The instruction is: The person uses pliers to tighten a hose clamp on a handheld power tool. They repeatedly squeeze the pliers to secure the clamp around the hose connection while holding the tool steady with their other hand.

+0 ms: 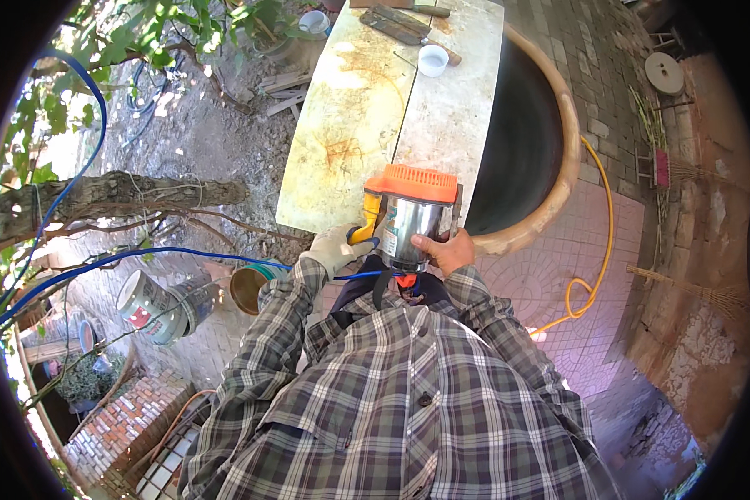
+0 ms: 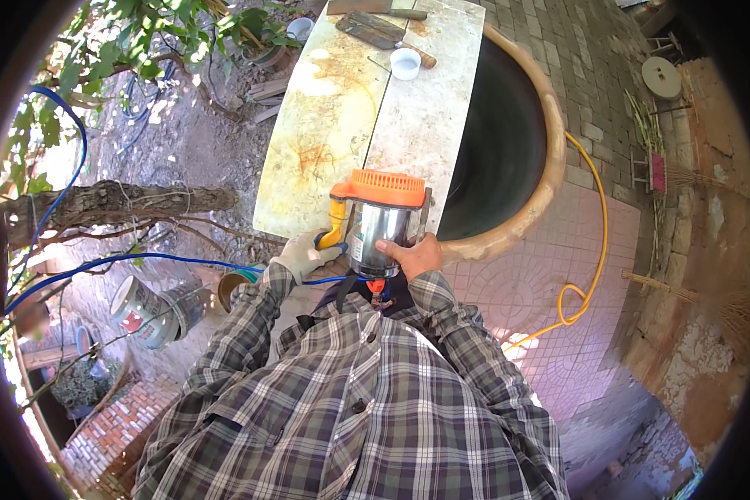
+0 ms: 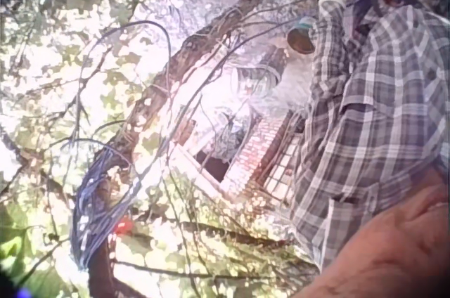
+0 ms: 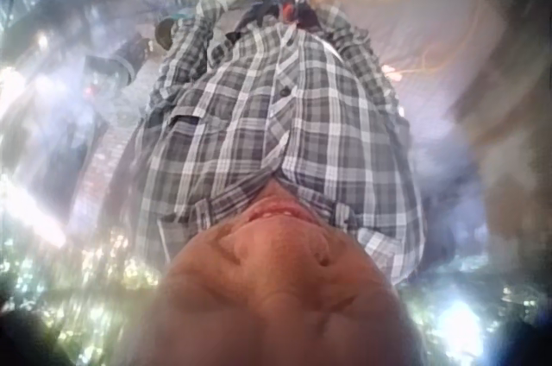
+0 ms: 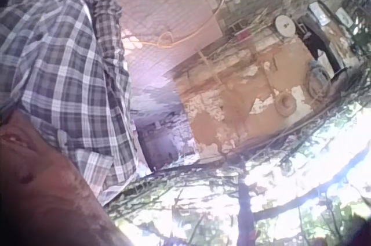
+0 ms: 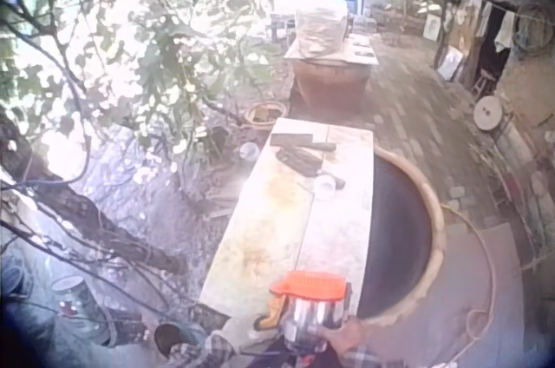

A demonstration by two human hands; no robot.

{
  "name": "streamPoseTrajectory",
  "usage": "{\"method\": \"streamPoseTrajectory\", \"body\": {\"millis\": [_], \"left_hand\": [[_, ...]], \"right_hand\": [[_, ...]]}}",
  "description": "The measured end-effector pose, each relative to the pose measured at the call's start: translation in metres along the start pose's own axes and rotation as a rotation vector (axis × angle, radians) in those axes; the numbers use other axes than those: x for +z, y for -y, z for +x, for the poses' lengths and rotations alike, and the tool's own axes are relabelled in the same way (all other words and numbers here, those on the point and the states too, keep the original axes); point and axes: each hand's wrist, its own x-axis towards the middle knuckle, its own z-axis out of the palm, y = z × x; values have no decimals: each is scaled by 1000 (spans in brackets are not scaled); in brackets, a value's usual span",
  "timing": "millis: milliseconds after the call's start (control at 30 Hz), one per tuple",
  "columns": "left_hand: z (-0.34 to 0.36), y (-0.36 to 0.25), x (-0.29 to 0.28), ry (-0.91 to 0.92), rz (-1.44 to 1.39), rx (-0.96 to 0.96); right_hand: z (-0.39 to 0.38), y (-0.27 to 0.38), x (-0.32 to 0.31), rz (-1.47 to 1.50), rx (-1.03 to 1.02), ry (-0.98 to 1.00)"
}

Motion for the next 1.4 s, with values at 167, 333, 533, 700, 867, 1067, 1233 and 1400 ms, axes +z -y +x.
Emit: {"method": "streamPoseTrajectory", "body": {"millis": [167, 333, 533, 700, 867, 1067, 1233, 1400], "left_hand": [[-3, -19, -12, 85, 215, 129], [-7, -51, -34, 185, 355, 227], [-6, -68, -35, 308, 414, 201], [-16, -58, -37, 267, 403, 204], [-13, -62, -28, 206, 338, 299], [-19, -26, -24, 147, 196, 225], [-14, 22, -32, 220, 105, 189], [-7, 69, -21, -18, 196, 211]], "right_hand": [[-12, 17, -19, 248, 150, 101], [-27, 30, -34, 442, 242, 132], [-15, 8, -45, -15, -78, -141], [-29, 101, -37, -228, -571, -245], [13, 132, -50, -445, -670, 122], [9, 145, -39, -610, -654, 220], [2, 147, -37, -739, -746, 119], [-7, 155, -23, -771, -640, 55]]}}
